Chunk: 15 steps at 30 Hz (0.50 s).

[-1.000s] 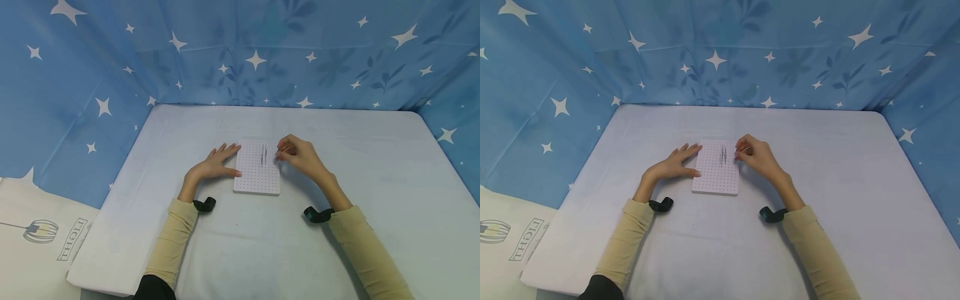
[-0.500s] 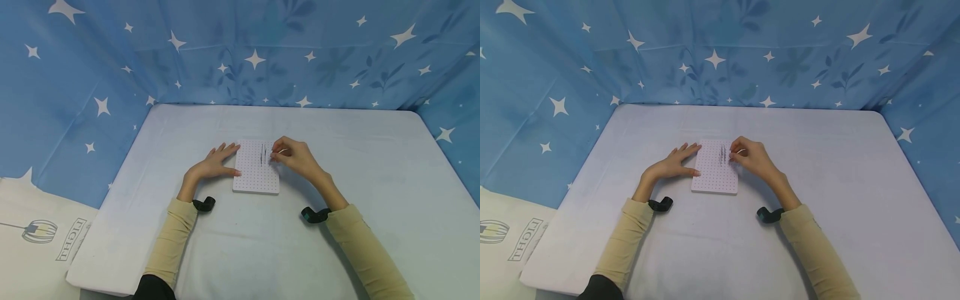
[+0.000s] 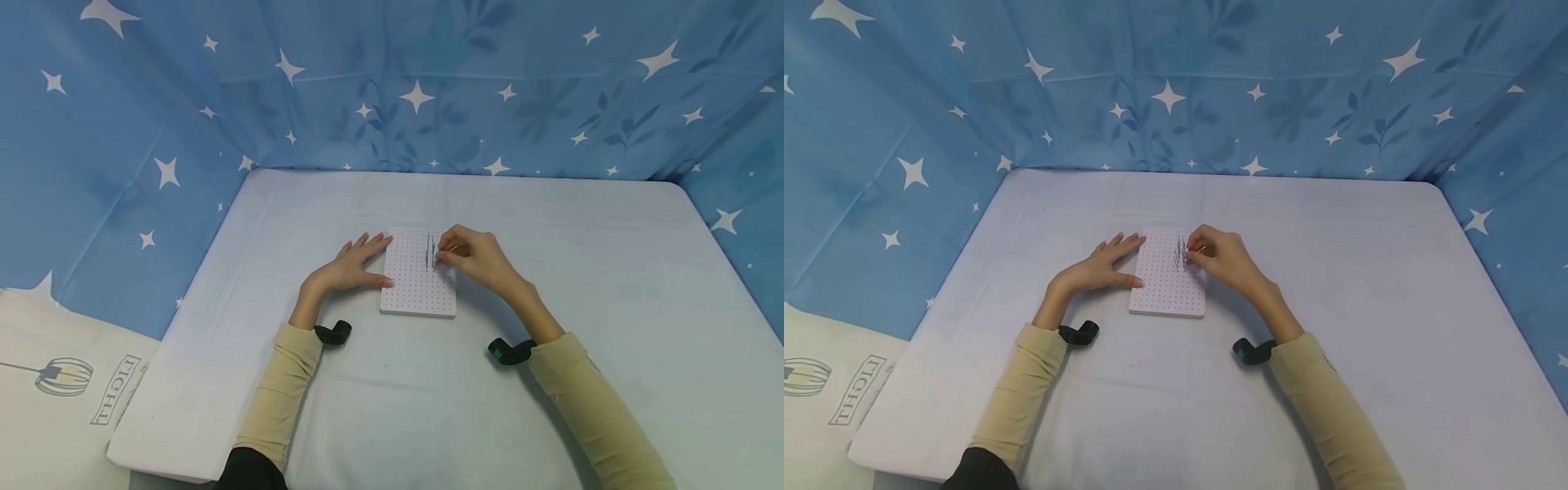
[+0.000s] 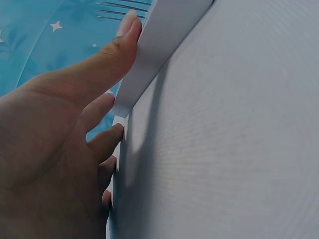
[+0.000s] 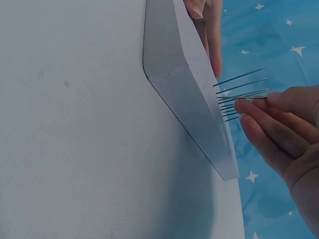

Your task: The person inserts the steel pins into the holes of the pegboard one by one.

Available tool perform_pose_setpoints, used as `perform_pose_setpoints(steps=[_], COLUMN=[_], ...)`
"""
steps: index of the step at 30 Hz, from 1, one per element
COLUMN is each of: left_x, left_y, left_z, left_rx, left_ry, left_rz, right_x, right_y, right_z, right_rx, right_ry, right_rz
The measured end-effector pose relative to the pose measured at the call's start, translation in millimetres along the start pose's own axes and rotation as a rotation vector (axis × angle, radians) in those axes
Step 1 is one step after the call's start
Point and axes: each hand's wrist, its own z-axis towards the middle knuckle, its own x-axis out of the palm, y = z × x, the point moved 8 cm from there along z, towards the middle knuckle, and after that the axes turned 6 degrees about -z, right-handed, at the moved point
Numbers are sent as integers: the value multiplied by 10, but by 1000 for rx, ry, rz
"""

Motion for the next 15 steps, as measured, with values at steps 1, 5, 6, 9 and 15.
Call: perform_pose_setpoints(steps=[1,5,6,9,15], left_x=[-1,-4,-4,-2,5], left_y=[-3,-4,-4,7,15], left_z=[0,0,1,4,9], left_rx=[-1,-3,-4,-5,-1], left_ry=[0,-1,-1,-3,-5], left_rz=[1,1,-1,-5,-12], right_x=[1,9,12,20,61], right_y=[5,27,33,49,69], right_z=[3,7,8,12,6], right_rx=[-4,-24,-28,-37,-57], right_ry=[0,0,0,1,28], right_rz=[3,3,1,-4,-32])
